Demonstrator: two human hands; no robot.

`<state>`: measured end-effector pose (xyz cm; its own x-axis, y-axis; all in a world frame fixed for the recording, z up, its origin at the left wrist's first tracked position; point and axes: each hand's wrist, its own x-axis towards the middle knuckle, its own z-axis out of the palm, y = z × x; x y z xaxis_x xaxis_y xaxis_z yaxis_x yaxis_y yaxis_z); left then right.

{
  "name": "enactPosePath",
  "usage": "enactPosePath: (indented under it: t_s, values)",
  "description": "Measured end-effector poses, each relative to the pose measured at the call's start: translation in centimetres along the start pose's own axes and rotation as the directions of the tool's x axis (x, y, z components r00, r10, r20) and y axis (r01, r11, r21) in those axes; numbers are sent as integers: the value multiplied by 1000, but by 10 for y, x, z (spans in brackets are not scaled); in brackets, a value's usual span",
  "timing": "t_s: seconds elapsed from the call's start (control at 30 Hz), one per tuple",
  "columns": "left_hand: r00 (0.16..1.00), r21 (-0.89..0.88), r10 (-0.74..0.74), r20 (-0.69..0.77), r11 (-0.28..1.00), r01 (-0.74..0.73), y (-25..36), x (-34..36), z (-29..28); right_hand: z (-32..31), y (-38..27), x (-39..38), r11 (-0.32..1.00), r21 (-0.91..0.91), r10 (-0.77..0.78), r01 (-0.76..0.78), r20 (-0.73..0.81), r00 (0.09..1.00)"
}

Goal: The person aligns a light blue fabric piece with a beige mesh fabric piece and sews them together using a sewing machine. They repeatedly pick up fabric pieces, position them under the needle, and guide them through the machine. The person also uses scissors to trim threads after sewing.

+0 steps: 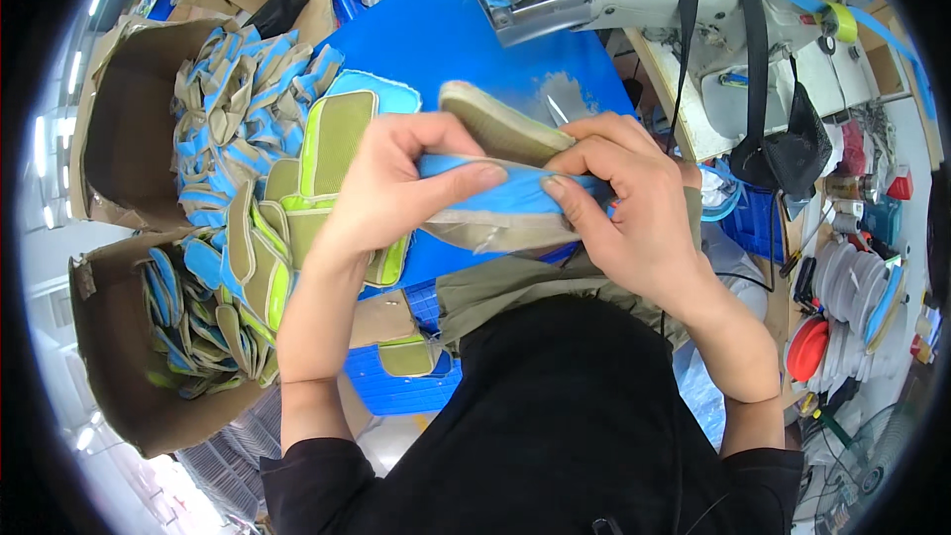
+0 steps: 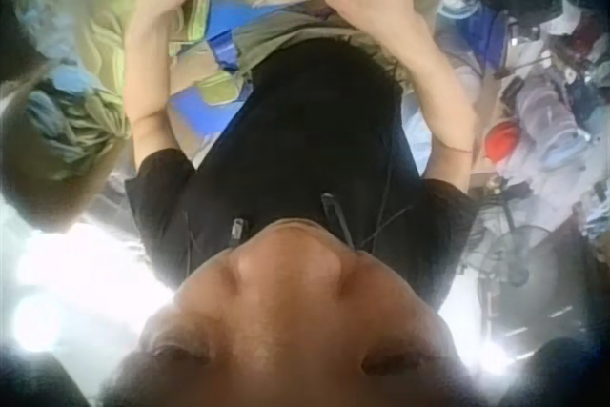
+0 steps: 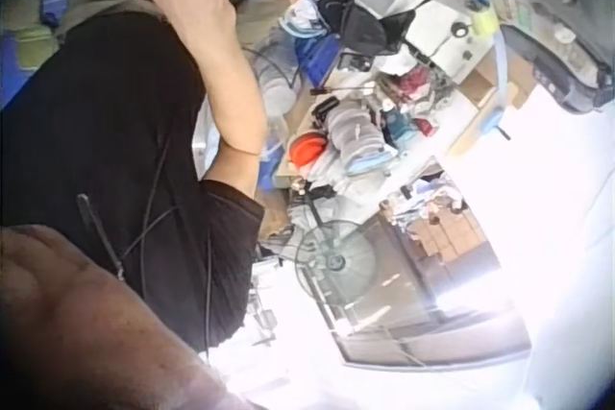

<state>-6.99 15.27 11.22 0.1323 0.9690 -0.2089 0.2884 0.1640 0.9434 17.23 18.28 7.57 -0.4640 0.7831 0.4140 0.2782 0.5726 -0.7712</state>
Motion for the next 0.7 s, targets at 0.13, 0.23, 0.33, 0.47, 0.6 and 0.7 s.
enactPosePath:
  t_s: [0.13,0.23,0.33,0.47,0.6,0.7]
  values:
    - [904,577,428,3,738,-351,31,-6,1,2,-2,-2,997,63,45,-47,33,998]
    - [821,651,567,66,599,-466,43,3,-1,2,-2,3,999,48,-2,2,3,1000]
    - [855,588,501,132,655,-475,40,12,-7,1,-5,6,997,77,5,-7,28,1000]
    - [949,443,307,70,843,-306,35,6,-8,-2,-7,5,988,141,59,-63,28,998]
    - [954,440,297,-30,861,-255,31,-5,-1,-3,-7,1,980,177,100,-93,-30,995]
    - [941,367,330,-80,887,-280,24,-9,1,-8,-6,2,998,58,40,-38,-40,998]
